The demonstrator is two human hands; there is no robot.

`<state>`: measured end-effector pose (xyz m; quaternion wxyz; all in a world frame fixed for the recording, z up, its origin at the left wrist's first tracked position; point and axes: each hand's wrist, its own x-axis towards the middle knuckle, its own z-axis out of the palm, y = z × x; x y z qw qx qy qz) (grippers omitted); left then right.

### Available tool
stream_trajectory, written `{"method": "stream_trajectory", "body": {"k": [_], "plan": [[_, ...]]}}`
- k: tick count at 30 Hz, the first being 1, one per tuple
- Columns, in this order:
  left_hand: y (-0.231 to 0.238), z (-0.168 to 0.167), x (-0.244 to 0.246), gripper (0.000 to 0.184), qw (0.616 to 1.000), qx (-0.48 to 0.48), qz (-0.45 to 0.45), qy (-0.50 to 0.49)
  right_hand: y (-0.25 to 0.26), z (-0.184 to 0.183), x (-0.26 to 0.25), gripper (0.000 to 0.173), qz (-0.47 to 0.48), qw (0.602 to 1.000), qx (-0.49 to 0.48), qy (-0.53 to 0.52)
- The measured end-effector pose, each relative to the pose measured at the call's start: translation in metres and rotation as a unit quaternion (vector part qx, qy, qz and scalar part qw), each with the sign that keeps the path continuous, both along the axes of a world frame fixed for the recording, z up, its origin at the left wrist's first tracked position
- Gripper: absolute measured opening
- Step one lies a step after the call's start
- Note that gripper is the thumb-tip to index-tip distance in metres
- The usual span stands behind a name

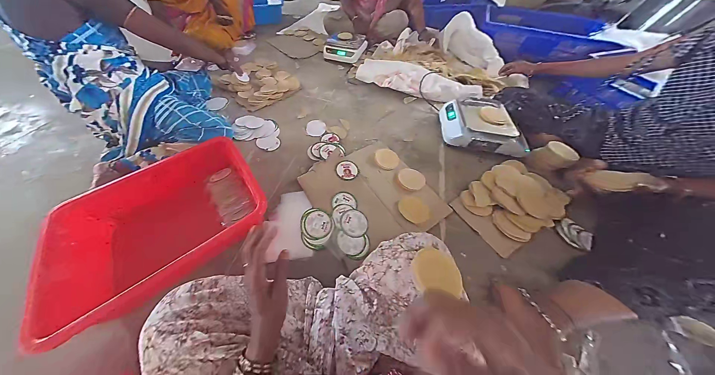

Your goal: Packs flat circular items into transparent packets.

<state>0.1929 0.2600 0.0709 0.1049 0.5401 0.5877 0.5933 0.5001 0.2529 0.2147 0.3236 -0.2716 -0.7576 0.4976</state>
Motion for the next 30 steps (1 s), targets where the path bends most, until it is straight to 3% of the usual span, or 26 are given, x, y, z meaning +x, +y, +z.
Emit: {"method": "stream_trajectory", "body": {"k": [2,4,7,9,14,18,21,23,25,28,30], "plan": [[0.019,-0.021,0.019,0.046,0.992,-0.107,-0.043,0.053,0.024,-0.054,0.024,0.032,-0.203,0.958,0.115,-0.164],[0.037,-0.036,0.022,0.058,0.952,-0.272,-0.120,0.077,0.033,-0.097,0.040,0.031,-0.312,0.918,0.119,-0.215],[0.076,-0.042,0.012,0.076,0.847,-0.464,-0.198,0.168,0.029,-0.121,0.039,0.036,-0.355,0.908,0.084,-0.208],[0.097,-0.049,0.011,0.079,0.804,-0.526,-0.174,0.217,0.026,-0.124,0.035,0.039,-0.370,0.898,0.103,-0.216],[0.115,-0.083,0.012,0.079,0.773,-0.554,-0.117,0.286,0.026,-0.124,0.052,0.040,-0.383,0.889,0.107,-0.226],[0.121,-0.088,0.017,0.053,0.788,-0.525,-0.081,0.312,0.025,-0.130,0.058,0.036,-0.387,0.893,0.100,-0.210],[0.122,-0.083,0.017,0.038,0.797,-0.524,-0.063,0.293,0.037,-0.136,0.030,0.033,-0.377,0.891,0.175,-0.185],[0.122,-0.082,0.018,0.044,0.804,-0.526,-0.049,0.273,0.055,-0.130,-0.004,0.029,-0.338,0.900,0.187,-0.201],[0.119,-0.084,0.014,0.061,0.806,-0.534,-0.042,0.250,0.082,-0.121,-0.041,0.030,-0.268,0.911,0.105,-0.296],[0.112,-0.083,0.002,0.096,0.780,-0.576,-0.046,0.239,0.141,-0.139,-0.088,0.050,-0.166,0.851,-0.075,-0.492],[0.111,-0.082,-0.001,0.100,0.759,-0.592,-0.045,0.267,0.164,-0.177,-0.104,0.061,-0.181,0.816,-0.112,-0.537]]}}
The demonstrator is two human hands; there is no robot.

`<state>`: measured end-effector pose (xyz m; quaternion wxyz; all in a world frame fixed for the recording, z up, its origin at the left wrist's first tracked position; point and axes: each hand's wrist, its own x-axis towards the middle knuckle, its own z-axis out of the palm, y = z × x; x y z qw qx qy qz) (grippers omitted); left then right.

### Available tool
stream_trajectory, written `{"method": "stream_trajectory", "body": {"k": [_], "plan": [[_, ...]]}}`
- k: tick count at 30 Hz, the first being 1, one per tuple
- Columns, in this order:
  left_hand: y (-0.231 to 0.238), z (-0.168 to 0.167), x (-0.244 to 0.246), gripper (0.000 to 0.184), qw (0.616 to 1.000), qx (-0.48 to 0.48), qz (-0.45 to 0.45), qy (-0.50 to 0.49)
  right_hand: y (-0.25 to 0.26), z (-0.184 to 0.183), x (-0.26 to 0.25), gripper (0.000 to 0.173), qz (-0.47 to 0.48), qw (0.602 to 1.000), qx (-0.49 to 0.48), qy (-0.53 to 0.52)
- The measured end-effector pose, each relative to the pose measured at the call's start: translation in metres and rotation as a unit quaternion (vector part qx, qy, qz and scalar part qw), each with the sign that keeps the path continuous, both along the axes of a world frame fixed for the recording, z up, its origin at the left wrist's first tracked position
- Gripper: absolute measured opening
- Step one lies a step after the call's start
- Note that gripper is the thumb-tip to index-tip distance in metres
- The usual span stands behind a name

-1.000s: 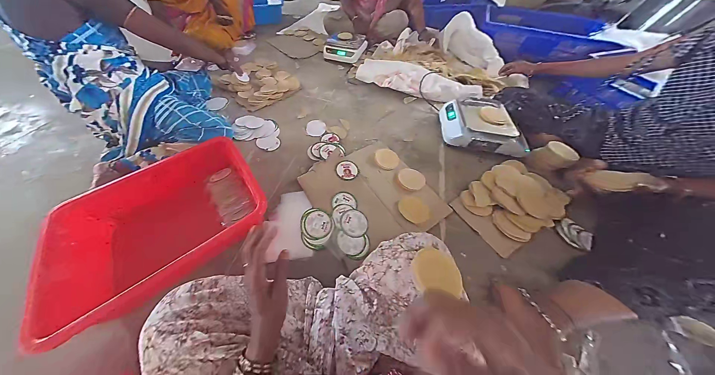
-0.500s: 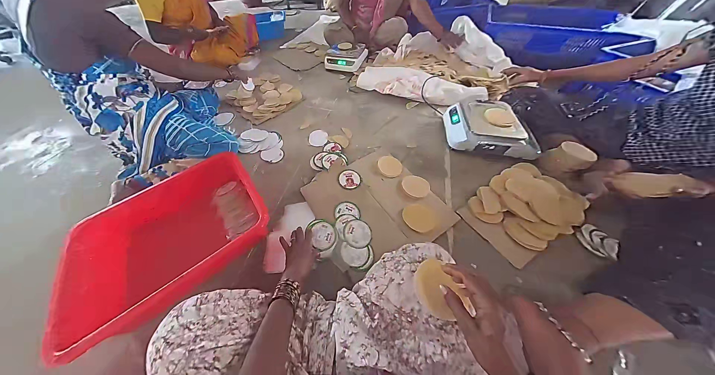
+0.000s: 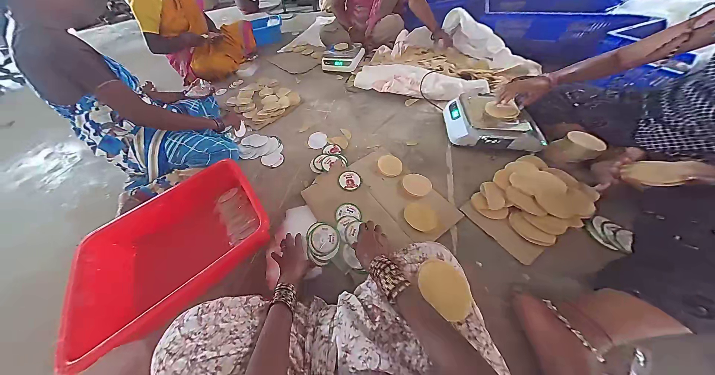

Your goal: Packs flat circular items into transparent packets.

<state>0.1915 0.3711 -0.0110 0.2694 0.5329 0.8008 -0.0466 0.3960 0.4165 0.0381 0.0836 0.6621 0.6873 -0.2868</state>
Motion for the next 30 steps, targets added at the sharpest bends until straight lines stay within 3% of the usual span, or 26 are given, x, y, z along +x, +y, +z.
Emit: {"method": "stream_trajectory", "body": {"k": [2,5,9,11,13,15,17,19,20,23,25,27,28,30], "plan": [[0.002,0.001,-0.002,0.094,1.000,0.000,-0.005,0.014,0.007,-0.021,-0.006,0.053,-0.021,0.999,-0.009,-0.025],[0.003,0.001,-0.001,0.079,1.000,0.015,0.010,0.019,0.006,-0.021,-0.005,0.038,-0.005,0.999,-0.018,-0.029],[0.007,-0.001,-0.004,0.037,0.998,0.038,0.034,0.021,0.007,-0.015,0.003,0.036,-0.017,0.999,-0.023,-0.030],[0.007,0.005,-0.007,0.026,0.998,0.049,0.042,0.017,0.004,-0.005,0.006,0.036,-0.043,0.999,-0.004,0.002],[0.006,0.009,-0.009,0.027,0.997,0.057,0.054,-0.010,-0.003,0.007,0.016,0.037,-0.078,0.990,0.047,0.109],[0.004,0.012,-0.008,0.027,0.996,0.068,0.064,-0.017,-0.017,0.009,0.030,0.031,-0.127,0.944,0.104,0.286],[0.003,0.013,-0.006,0.026,0.993,0.086,0.083,-0.009,-0.039,0.025,0.043,0.022,-0.191,0.863,0.092,0.459],[0.002,0.012,-0.006,0.031,0.988,0.124,0.092,-0.010,-0.066,0.055,0.059,0.019,-0.233,0.787,0.058,0.568],[-0.001,0.011,-0.006,0.040,0.982,0.163,0.089,-0.038,-0.079,0.067,0.069,0.019,-0.241,0.769,0.057,0.589],[-0.018,0.026,0.013,0.049,0.915,0.336,0.032,-0.223,-0.108,0.081,0.095,0.021,-0.239,0.763,0.099,0.593],[-0.042,0.049,0.045,0.061,0.833,0.346,0.008,-0.432,-0.124,0.079,0.101,0.022,-0.227,0.773,0.112,0.582],[-0.072,0.074,0.081,0.082,0.746,0.290,0.025,-0.598,-0.138,0.076,0.098,0.022,-0.211,0.785,0.109,0.572],[-0.086,0.082,0.095,0.079,0.717,0.276,0.051,-0.639,-0.145,0.073,0.095,0.021,-0.195,0.787,0.106,0.575],[-0.104,0.092,0.110,0.034,0.676,0.292,0.150,-0.660,-0.153,0.065,0.088,0.020,-0.149,0.781,0.103,0.597]]}}
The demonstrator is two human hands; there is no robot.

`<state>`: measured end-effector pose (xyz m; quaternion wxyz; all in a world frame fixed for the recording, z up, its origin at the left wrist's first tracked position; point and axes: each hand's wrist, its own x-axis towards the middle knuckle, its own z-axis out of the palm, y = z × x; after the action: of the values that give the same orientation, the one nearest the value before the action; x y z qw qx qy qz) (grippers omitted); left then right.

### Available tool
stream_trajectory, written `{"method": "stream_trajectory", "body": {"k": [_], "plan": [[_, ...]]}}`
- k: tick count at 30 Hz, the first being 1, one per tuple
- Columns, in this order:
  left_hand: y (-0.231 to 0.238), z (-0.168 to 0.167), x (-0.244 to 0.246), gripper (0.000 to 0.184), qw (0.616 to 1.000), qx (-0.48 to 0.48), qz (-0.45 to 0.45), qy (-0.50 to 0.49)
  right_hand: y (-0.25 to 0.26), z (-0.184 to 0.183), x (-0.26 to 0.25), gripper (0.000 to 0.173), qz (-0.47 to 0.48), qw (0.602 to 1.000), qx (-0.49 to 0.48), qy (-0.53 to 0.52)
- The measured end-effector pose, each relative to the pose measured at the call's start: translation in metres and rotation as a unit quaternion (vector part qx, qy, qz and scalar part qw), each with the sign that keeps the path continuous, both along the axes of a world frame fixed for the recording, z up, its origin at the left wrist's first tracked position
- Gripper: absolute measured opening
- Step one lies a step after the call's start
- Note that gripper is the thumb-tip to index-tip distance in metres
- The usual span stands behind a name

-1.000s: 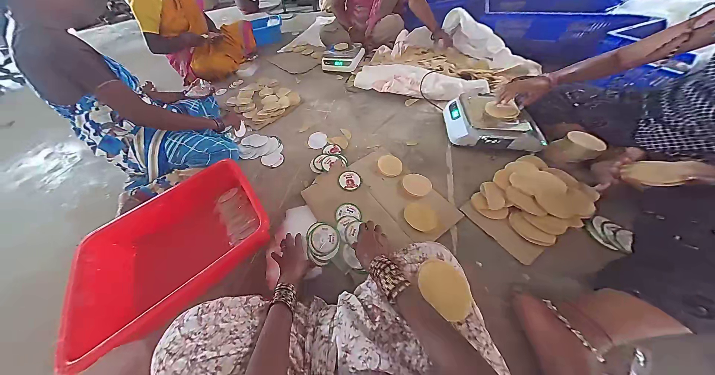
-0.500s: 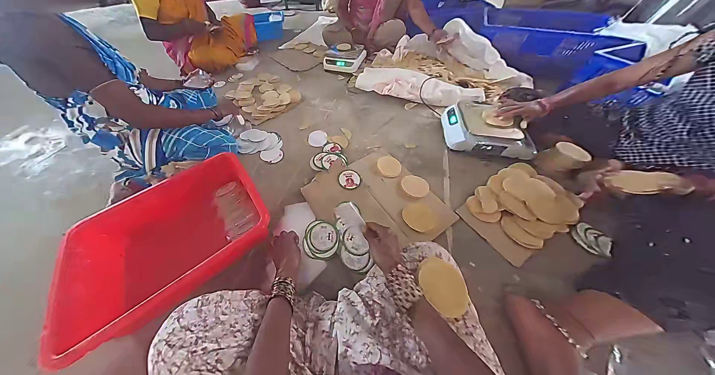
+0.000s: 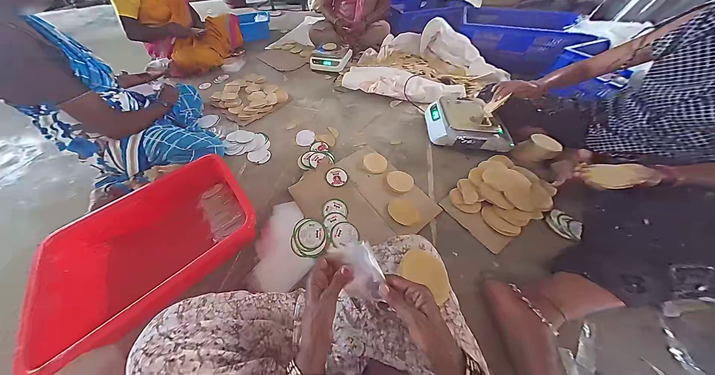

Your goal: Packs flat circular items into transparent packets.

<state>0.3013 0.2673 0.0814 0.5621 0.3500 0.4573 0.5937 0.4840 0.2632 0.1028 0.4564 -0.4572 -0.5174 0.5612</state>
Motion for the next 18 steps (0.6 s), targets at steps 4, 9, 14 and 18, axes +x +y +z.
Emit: {"method": "stream_trajectory", "body": {"k": [4,9,14,18], "plan": [[-0.017,0.015,-0.005,0.011,0.997,0.024,0.077,0.003,-0.003,-0.001,0.000,0.041,0.027,0.999,0.017,0.007],[-0.038,0.030,-0.013,0.018,0.990,0.075,0.001,0.123,0.005,0.005,0.003,0.084,0.073,0.994,0.074,-0.023],[-0.046,0.042,-0.022,0.025,0.917,0.188,-0.085,0.341,-0.001,0.030,0.000,0.021,0.209,0.974,0.067,0.053],[-0.047,0.032,-0.021,0.052,0.969,0.181,-0.072,0.154,-0.001,0.036,-0.006,0.011,0.092,0.990,0.094,0.048]]}}
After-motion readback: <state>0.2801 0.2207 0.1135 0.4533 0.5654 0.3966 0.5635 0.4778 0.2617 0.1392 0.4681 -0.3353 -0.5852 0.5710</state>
